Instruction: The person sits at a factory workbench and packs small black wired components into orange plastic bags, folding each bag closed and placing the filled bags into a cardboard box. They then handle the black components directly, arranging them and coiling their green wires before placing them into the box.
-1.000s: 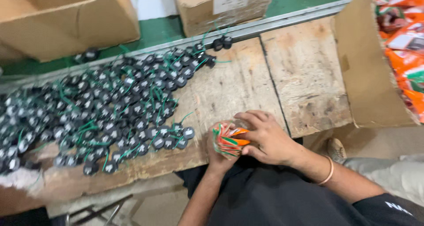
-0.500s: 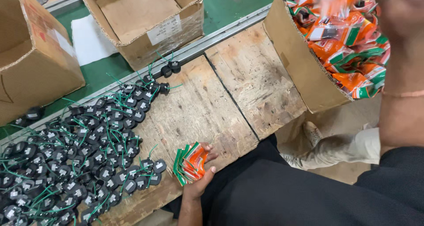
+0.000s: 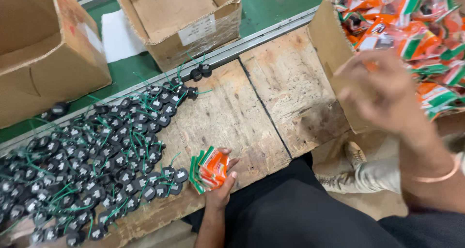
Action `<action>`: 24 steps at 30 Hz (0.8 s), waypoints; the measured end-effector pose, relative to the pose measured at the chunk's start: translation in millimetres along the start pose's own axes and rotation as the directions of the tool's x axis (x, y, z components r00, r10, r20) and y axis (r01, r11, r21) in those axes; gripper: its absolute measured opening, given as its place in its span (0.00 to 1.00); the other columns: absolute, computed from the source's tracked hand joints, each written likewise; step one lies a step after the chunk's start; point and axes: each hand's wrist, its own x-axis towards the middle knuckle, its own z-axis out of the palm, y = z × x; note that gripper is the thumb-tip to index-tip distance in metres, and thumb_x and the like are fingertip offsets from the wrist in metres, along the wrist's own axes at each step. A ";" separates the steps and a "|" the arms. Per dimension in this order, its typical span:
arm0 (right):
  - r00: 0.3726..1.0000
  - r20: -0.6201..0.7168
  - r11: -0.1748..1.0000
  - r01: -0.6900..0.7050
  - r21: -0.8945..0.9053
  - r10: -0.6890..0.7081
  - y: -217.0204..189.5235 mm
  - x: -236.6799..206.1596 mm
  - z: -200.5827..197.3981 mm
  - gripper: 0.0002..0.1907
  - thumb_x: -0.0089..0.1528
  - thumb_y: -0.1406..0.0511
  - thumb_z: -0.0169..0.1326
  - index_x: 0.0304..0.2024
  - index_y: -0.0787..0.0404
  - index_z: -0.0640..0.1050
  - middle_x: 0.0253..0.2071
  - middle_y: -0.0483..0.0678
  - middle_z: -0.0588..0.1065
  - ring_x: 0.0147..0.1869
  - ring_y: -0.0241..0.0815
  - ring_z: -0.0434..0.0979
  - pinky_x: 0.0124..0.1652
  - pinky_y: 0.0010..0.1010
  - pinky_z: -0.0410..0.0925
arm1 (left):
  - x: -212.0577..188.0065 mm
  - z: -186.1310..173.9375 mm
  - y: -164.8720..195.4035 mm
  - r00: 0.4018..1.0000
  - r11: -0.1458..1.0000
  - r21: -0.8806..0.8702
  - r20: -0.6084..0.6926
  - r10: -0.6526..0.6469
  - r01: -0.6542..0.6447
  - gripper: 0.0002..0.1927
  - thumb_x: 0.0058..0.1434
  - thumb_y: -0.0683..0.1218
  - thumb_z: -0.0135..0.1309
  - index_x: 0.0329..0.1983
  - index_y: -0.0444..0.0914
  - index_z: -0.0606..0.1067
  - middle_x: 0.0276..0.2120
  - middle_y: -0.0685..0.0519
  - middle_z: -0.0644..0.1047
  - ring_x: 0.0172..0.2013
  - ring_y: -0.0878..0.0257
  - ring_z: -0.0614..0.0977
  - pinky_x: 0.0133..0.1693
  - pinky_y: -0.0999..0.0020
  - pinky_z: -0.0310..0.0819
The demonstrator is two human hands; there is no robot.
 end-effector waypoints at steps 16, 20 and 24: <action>0.999 0.038 0.775 -0.028 0.632 0.005 -117.1 -17.1 162.8 0.21 0.51 0.79 0.51 0.47 0.64 0.77 0.43 0.54 0.78 0.45 0.48 0.82 0.42 0.32 0.74 | 3.0 1.4 106.6 0.993 0.835 0.537 -0.075 -0.094 0.120 0.32 0.49 0.44 0.73 0.53 0.35 0.71 0.41 0.54 0.78 0.41 0.66 0.80 0.44 0.66 0.79; 0.965 0.175 0.664 -0.261 0.701 0.194 -127.4 -24.0 165.7 0.12 0.61 0.77 0.55 0.47 0.67 0.74 0.40 0.50 0.81 0.40 0.41 0.84 0.38 0.29 0.74 | 2.0 9.6 107.2 0.748 0.420 0.746 0.154 0.646 -0.516 0.32 0.50 0.47 0.71 0.49 0.33 0.65 0.40 0.45 0.72 0.45 0.56 0.76 0.47 0.61 0.73; 0.989 0.143 0.617 -0.140 0.774 0.044 -128.3 -30.2 176.2 0.11 0.61 0.76 0.56 0.45 0.68 0.72 0.40 0.51 0.80 0.45 0.41 0.84 0.45 0.29 0.76 | -6.8 6.2 71.0 0.895 0.768 0.497 0.038 0.445 -0.403 0.14 0.64 0.39 0.63 0.48 0.36 0.70 0.39 0.51 0.79 0.42 0.63 0.82 0.47 0.65 0.81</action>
